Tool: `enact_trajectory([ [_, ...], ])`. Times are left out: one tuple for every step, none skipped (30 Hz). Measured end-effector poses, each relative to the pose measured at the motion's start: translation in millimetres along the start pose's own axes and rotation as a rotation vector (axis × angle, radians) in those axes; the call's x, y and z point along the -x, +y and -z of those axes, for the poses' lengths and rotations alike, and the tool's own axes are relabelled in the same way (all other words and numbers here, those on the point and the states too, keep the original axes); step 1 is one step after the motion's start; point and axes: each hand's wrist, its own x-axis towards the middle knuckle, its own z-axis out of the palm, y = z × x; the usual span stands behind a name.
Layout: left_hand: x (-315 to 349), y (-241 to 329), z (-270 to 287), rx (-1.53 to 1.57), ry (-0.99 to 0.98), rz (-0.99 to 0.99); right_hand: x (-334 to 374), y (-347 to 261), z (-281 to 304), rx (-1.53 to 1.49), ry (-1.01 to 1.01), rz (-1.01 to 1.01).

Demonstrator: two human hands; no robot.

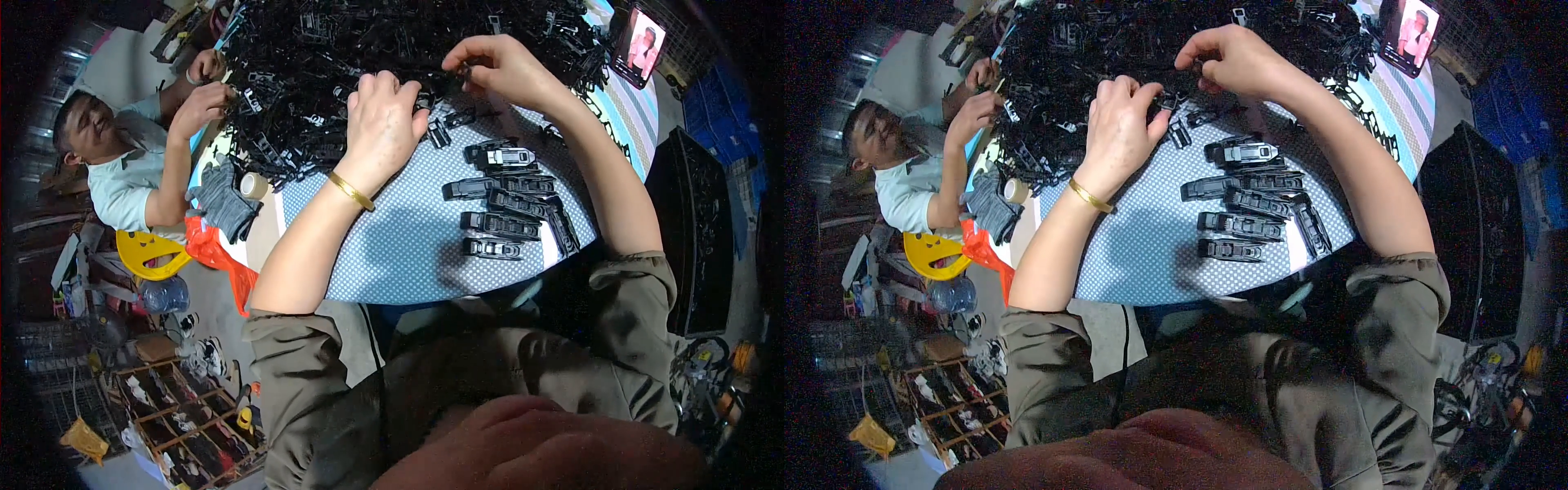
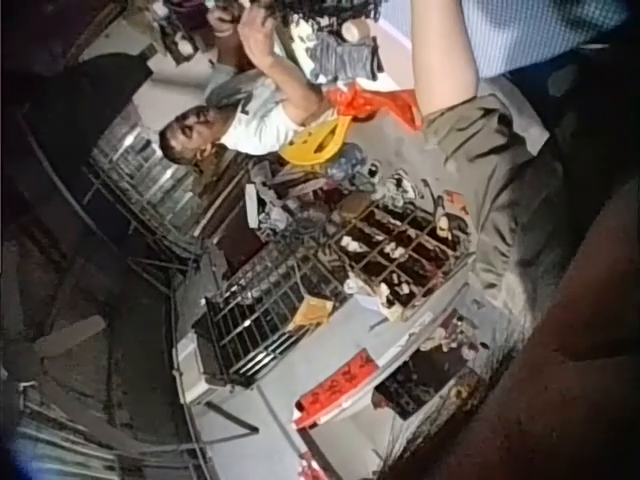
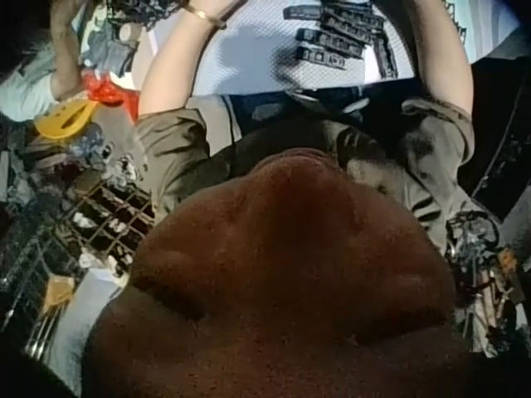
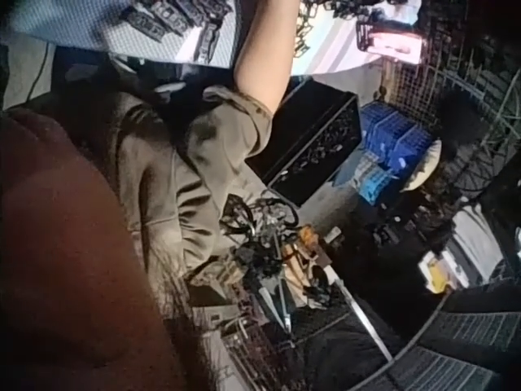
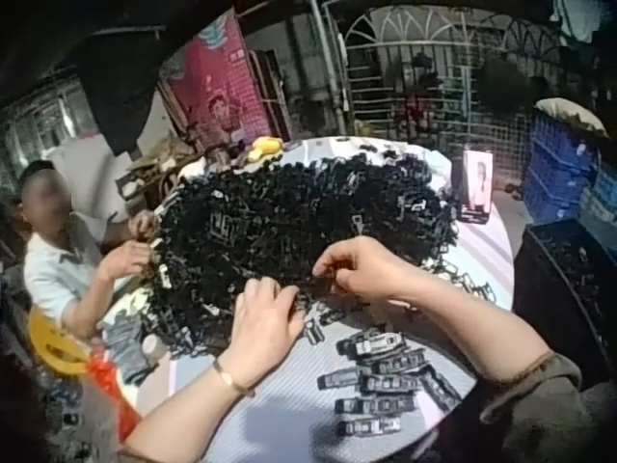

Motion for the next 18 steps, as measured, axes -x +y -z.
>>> enact_trajectory([
  [1, -1, 0, 0.042, 0.002, 0.012, 0, -2, 2, -0.092, -0.086, -0.052],
  [1, -1, 2, 0.042, 0.004, 0.004, 4, -4, 1, -0.088, -0.094, -0.095],
  [1, -1, 4, 0.046, 0.026, -0.010, 4, 2, 1, -0.191, -0.133, -0.090],
  [2, 0, 6, 0.051, 0.047, -0.023, 4, 8, 0, -0.294, -0.174, -0.084],
  [2, 0, 6, 0.045, 0.063, -0.021, 4, 13, -1, -0.294, -0.167, -0.082],
  [1, 0, 6, 0.047, 0.064, -0.023, 6, 13, -3, -0.405, -0.178, -0.144],
  [-1, 1, 5, 0.049, 0.125, -0.023, 7, 13, -4, -0.516, -0.189, -0.205],
  [-2, 0, 5, 0.051, 0.186, -0.022, 9, 12, -6, -0.515, -0.189, -0.207],
  [-3, -3, 6, 0.076, 0.222, -0.018, 10, 7, -9, -0.513, -0.138, -0.166],
  [-4, -4, 9, 0.111, 0.284, -0.020, 11, 3, -12, -0.510, -0.087, -0.124],
  [-5, -7, 10, 0.142, 0.336, -0.013, 12, -3, -12, -0.515, -0.060, -0.111],
  [-7, -8, 11, 0.173, 0.389, -0.008, 13, -4, -13, -0.515, -0.064, -0.110],
  [-7, -5, 11, 0.401, 0.355, 0.143, 15, -5, -14, -0.473, 0.012, -0.047],
  [-5, -3, 14, 0.513, 0.257, 0.280, 17, -6, -15, -0.431, 0.088, 0.016],
  [-6, -3, 10, 0.806, 0.269, 0.349, 19, -12, -14, -0.503, 0.098, -0.017],
  [-7, -3, 6, 1.100, 0.277, 0.415, 19, -11, -15, -0.503, 0.097, -0.019],
  [-6, -2, 4, 1.101, 0.276, 0.417, 19, -9, -15, -0.547, 0.120, -0.012],
  [-5, 0, 7, 1.262, 0.214, 0.433, 18, -7, -16, -0.592, 0.146, -0.004],
])
